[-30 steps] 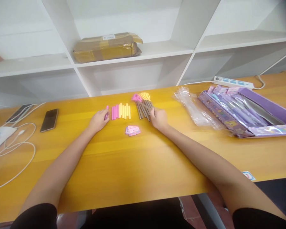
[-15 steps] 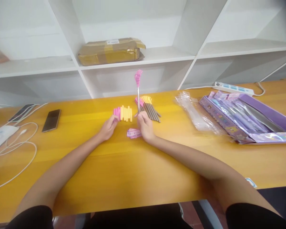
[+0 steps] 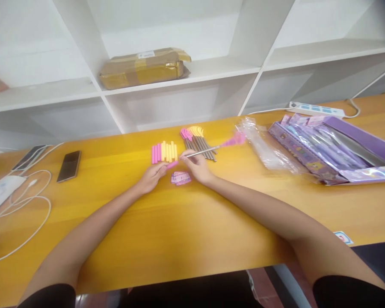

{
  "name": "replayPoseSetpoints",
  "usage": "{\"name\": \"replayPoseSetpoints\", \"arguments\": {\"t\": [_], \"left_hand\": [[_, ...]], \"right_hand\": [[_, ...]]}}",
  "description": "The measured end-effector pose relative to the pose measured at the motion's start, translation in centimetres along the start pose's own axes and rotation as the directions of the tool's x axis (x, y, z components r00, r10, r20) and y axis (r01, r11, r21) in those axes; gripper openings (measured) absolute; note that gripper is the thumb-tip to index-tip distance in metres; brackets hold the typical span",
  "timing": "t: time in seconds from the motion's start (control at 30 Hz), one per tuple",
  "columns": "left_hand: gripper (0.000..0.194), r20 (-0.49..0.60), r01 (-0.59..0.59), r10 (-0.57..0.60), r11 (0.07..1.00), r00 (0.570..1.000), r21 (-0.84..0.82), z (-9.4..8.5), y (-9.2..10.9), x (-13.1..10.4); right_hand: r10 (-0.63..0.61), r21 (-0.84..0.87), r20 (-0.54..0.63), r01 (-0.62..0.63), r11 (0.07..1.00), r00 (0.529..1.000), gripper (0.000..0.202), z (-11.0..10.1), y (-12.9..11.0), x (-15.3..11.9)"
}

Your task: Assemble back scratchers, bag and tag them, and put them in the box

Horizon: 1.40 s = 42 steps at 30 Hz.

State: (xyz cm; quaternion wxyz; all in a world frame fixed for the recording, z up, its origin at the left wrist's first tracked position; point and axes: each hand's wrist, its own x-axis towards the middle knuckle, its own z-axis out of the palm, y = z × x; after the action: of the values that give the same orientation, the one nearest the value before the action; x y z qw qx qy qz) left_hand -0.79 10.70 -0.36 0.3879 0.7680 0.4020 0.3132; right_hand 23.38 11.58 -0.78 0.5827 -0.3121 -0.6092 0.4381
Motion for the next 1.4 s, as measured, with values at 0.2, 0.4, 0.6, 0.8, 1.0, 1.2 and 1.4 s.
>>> {"name": "replayPoseSetpoints", "arguments": {"t": [0.2, 0.4, 0.6, 0.8, 1.0, 1.2, 1.4], "left_hand": [[0.054, 0.051, 0.111, -0.104, 0.980, 0.993, -0.164, 0.0, -0.3, 0.4], [0.055, 0.088, 0.124, -0.106, 0.966, 0.990, -0.225, -0.5, -1.0, 0.7], [0.056, 0.106, 0.108, -0.091, 0.979, 0.990, -0.173, -0.7, -0.9, 0.7], [0.056, 0.102, 0.104, -0.089, 0.983, 0.991, -0.154, -0.9, -0.9, 0.8], [0.053, 0.083, 0.101, -0.089, 0.984, 0.993, -0.150, -0.7, -0.9, 0.8], [0.053, 0.055, 0.021, -0.016, 0.996, 0.998, -0.082, -0.7, -0.7, 0.5], [0.057, 0.019, -0.019, 0.019, 0.999, 1.000, 0.031, -0.5, -0.6, 0.1]], "right_hand": [[0.164, 0.165, 0.086, -0.177, 0.970, 0.983, 0.048, -1.0, 1.1, 0.2], [0.280, 0.217, 0.109, -0.298, 0.930, 0.954, 0.020, -0.9, 0.8, 0.3], [0.274, 0.227, 0.147, -0.303, 0.926, 0.950, 0.017, -1.0, 0.7, 0.4], [0.253, 0.218, 0.185, -0.290, 0.932, 0.950, 0.020, -0.9, 1.4, 0.4], [0.206, 0.232, 0.212, -0.254, 0.939, 0.955, 0.024, -0.8, 1.4, 0.3], [0.180, 0.211, 0.271, -0.241, 0.947, 0.946, 0.027, -0.8, 1.1, 0.1], [0.154, 0.199, 0.361, -0.237, 0.951, 0.920, 0.031, -0.8, 0.9, -0.5]]}}
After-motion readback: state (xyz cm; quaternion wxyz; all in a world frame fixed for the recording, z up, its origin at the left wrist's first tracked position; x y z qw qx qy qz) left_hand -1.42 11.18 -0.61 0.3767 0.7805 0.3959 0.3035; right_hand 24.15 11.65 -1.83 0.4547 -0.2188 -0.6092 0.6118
